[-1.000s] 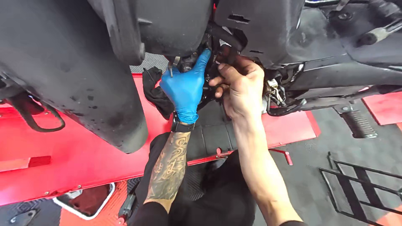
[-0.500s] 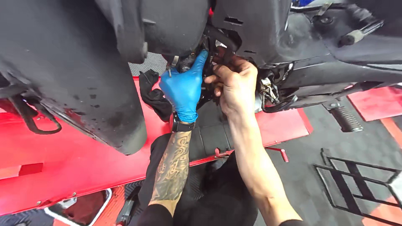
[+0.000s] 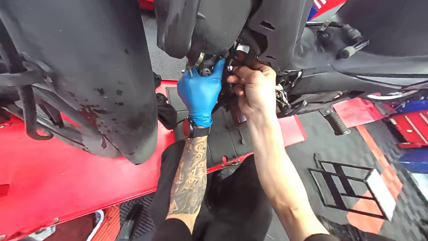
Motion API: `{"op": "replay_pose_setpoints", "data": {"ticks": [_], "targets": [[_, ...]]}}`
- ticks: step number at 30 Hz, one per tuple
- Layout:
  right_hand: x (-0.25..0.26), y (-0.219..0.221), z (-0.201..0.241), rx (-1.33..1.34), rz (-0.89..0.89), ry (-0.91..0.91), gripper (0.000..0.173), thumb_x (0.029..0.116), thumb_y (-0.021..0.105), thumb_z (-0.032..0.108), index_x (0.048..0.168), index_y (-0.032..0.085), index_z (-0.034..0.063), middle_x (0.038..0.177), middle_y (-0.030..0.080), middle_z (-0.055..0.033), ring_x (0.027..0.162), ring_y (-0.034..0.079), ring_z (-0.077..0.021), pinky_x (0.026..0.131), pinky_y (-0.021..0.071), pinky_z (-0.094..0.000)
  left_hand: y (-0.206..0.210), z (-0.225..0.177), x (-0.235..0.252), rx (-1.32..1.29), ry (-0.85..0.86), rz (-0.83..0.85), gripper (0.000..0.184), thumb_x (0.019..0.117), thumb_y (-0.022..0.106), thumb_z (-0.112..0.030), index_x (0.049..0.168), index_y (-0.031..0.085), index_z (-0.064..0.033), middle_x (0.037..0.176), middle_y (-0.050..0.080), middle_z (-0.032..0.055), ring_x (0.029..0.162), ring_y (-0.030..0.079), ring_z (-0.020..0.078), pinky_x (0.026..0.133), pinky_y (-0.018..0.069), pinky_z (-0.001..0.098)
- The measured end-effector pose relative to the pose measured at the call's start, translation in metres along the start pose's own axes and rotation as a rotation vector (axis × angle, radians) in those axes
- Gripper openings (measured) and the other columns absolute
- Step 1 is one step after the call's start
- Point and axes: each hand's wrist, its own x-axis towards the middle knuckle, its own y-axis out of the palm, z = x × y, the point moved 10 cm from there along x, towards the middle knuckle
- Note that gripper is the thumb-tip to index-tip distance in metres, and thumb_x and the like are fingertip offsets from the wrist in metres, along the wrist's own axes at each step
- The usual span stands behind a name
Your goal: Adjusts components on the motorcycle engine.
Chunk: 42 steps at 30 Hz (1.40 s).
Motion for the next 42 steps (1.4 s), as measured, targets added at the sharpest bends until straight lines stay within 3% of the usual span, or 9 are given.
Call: {"op": "replay_pose_setpoints", "data": {"ticks": [8, 11, 13, 21, 24, 29, 36, 38, 42], "targets": [[0.004, -0.001, 0.003, -0.051, 0.041, 0.011, 0.020, 0.0931, 0.062, -0.007, 0.112, 0.067, -0.0032, 0.080, 0.069, -0.0086, 0.045, 0.055, -0.0069, 0.036, 0.0433, -0.0181, 0.003, 0.002, 0.002, 0.017, -0.017, 0.051, 0.063, 0.0812, 0.072, -0.067, 0.103, 0.074, -0.0073, 0.095, 0.074, 0.0084, 0.096, 0.071, 0.0235, 0.083, 0.0536, 0.0467], [0.006, -0.001, 0.002, -0.035, 0.083, 0.005, 0.026, 0.0932, 0.063, -0.008, 0.118, 0.066, -0.0039, 0.089, 0.071, -0.0105, 0.048, 0.054, -0.0062, 0.038, 0.0421, -0.0174, 0.005, 0.002, 0.002, 0.050, -0.036, 0.068, 0.068, 0.0788, 0.072, -0.070, 0.104, 0.074, -0.0062, 0.096, 0.074, 0.0099, 0.097, 0.070, 0.0259, 0.085, 0.0525, 0.0482], [0.005, -0.001, 0.001, -0.016, 0.097, -0.016, 0.028, 0.0934, 0.063, -0.008, 0.121, 0.065, -0.0041, 0.094, 0.071, -0.0106, 0.049, 0.053, -0.0055, 0.038, 0.0412, -0.0169, 0.004, 0.001, 0.001, 0.032, -0.036, 0.008, 0.064, 0.0742, 0.076, -0.070, 0.098, 0.076, -0.0106, 0.089, 0.074, 0.0047, 0.091, 0.071, 0.0205, 0.081, 0.0531, 0.0446], [0.007, -0.001, -0.001, -0.021, 0.133, -0.073, 0.030, 0.0957, 0.061, -0.007, 0.126, 0.064, -0.0049, 0.096, 0.071, -0.0117, 0.048, 0.053, -0.0056, 0.036, 0.0404, -0.0168, -0.005, -0.003, -0.002, -0.095, -0.014, -0.146, 0.055, 0.0682, 0.085, -0.063, 0.089, 0.075, -0.0133, 0.082, 0.073, -0.0007, 0.083, 0.071, 0.0120, 0.075, 0.0530, 0.0398], [0.006, -0.001, -0.003, -0.004, 0.111, -0.098, 0.025, 0.0962, 0.060, -0.006, 0.121, 0.065, -0.0043, 0.098, 0.072, -0.0112, 0.048, 0.052, -0.0045, 0.036, 0.0392, -0.0162, -0.003, -0.001, 0.000, -0.131, -0.021, -0.135, 0.053, 0.0677, 0.086, -0.062, 0.089, 0.075, -0.0138, 0.083, 0.073, -0.0023, 0.085, 0.071, 0.0092, 0.076, 0.0537, 0.0380], [0.007, 0.000, -0.003, 0.058, 0.156, -0.042, 0.032, 0.0959, 0.059, -0.008, 0.127, 0.061, -0.0046, 0.104, 0.070, -0.0117, 0.053, 0.055, -0.0047, 0.042, 0.0448, -0.0160, 0.002, 0.005, 0.002, -0.124, -0.052, -0.073, 0.058, 0.0678, 0.084, -0.065, 0.091, 0.074, -0.0123, 0.084, 0.072, -0.0007, 0.086, 0.070, 0.0124, 0.078, 0.0538, 0.0398], [0.004, -0.002, 0.000, 0.035, 0.140, 0.040, 0.027, 0.0978, 0.059, -0.005, 0.124, 0.062, -0.0033, 0.097, 0.072, -0.0119, 0.060, 0.066, -0.0091, 0.047, 0.0527, -0.0185, 0.004, 0.009, 0.002, -0.041, -0.071, -0.040, 0.068, 0.0692, 0.079, -0.073, 0.095, 0.076, -0.0103, 0.087, 0.071, 0.0040, 0.090, 0.069, 0.0193, 0.080, 0.0512, 0.0441], [0.003, -0.001, 0.001, 0.010, 0.104, 0.046, 0.026, 0.0983, 0.060, -0.003, 0.124, 0.063, -0.0021, 0.094, 0.073, -0.0113, 0.059, 0.066, -0.0090, 0.044, 0.0506, -0.0178, 0.005, 0.011, 0.002, -0.004, -0.104, 0.010, 0.074, 0.0702, 0.076, -0.075, 0.103, 0.075, -0.0087, 0.093, 0.071, 0.0065, 0.094, 0.068, 0.0224, 0.083, 0.0508, 0.0453], [-0.001, 0.001, 0.003, -0.015, -0.032, -0.014, 0.016, 0.0955, 0.059, -0.006, 0.110, 0.066, -0.0021, 0.075, 0.069, -0.0072, 0.047, 0.057, -0.0069, 0.038, 0.0436, -0.0176, 0.004, 0.011, 0.002, 0.020, -0.091, 0.007, 0.072, 0.0701, 0.074, -0.077, 0.098, 0.076, -0.0115, 0.089, 0.072, 0.0048, 0.089, 0.070, 0.0215, 0.077, 0.0524, 0.0453]]}}
